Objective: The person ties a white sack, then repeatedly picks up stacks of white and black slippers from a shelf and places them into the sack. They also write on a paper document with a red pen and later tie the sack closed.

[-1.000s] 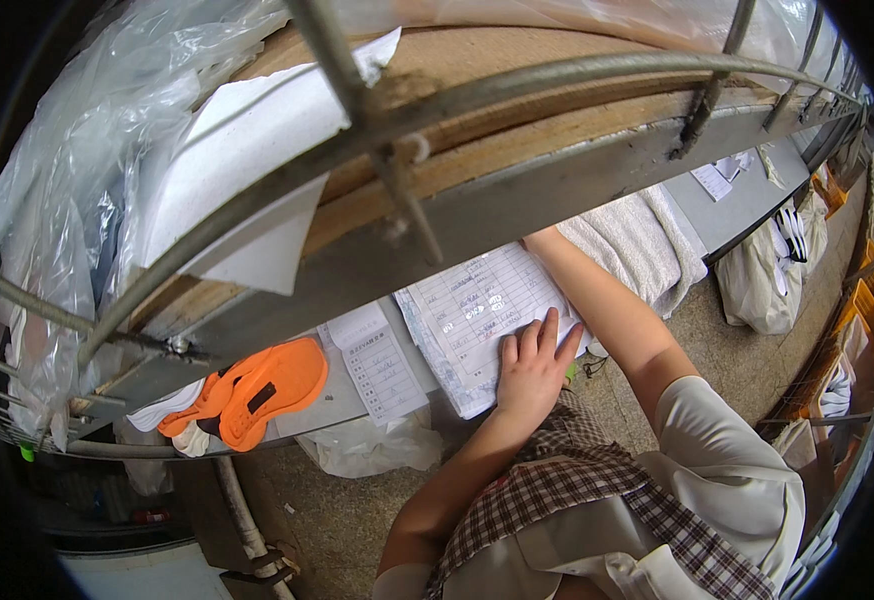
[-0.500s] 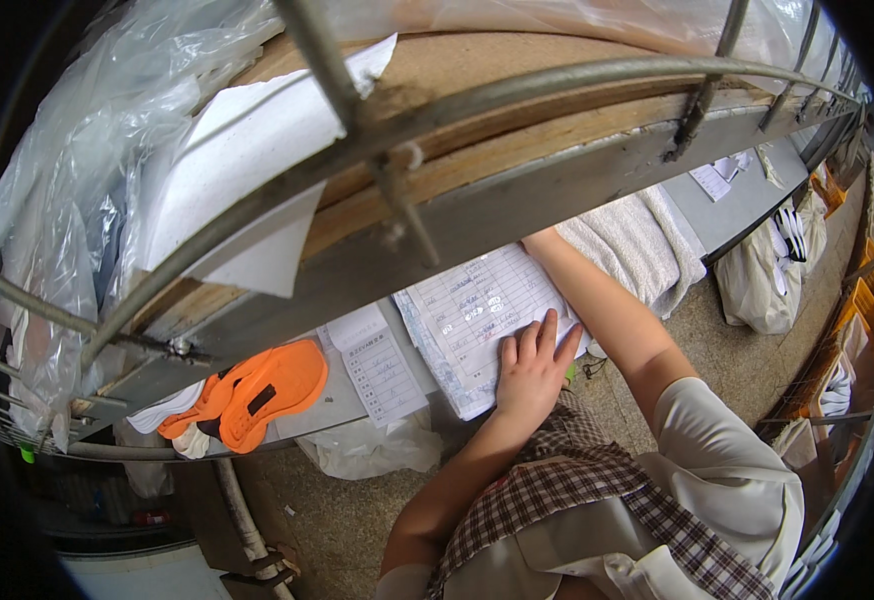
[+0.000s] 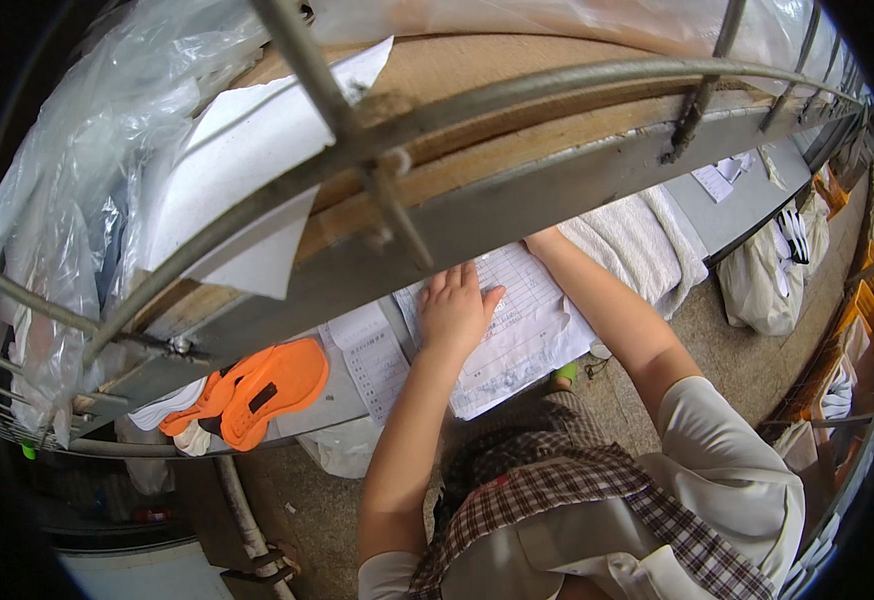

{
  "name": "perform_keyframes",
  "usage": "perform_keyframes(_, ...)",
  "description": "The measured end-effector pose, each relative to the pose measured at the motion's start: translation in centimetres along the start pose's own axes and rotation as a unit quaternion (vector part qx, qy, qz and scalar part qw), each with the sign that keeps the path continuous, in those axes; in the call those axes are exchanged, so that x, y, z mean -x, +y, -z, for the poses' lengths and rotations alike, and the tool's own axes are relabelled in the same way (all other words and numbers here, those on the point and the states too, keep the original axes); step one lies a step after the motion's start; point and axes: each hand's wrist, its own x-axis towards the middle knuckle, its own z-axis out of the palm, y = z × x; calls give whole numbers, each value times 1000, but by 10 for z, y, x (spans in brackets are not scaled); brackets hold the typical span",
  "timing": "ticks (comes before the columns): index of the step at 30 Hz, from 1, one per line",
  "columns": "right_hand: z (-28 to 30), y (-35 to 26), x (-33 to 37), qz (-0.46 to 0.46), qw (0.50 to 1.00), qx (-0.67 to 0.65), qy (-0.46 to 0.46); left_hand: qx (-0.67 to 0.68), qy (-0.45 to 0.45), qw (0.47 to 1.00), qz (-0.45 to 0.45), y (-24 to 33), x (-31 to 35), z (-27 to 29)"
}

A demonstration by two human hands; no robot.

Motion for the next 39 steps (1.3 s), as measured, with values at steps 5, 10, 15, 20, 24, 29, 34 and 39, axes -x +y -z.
perform_keyframes(5,-14,5,-11,197,969,151,8,-39,53,998,-6,-4,7,-23)
perform_keyframes(10,-29,-3,0,112,980,146,-76,-68,120,990,-20,-3,9,-35)
perform_keyframes(15,-44,13,8,153,983,80,-67,-59,139,988,-20,-4,11,-37)
perform_keyframes(20,-46,42,0,168,958,233,-25,-69,162,984,-25,-4,10,-38)
perform_keyframes(24,-44,50,-2,145,963,225,-17,-75,168,983,-25,-5,10,-40)
perform_keyframes(29,-48,49,0,183,950,252,-21,-70,167,983,-25,-5,11,-41)
perform_keyframes(34,-48,40,10,166,963,211,-20,-63,171,983,-23,-4,11,-41)
perform_keyframes(39,-50,26,16,137,969,204,-15,-67,159,985,-17,-4,11,-41)
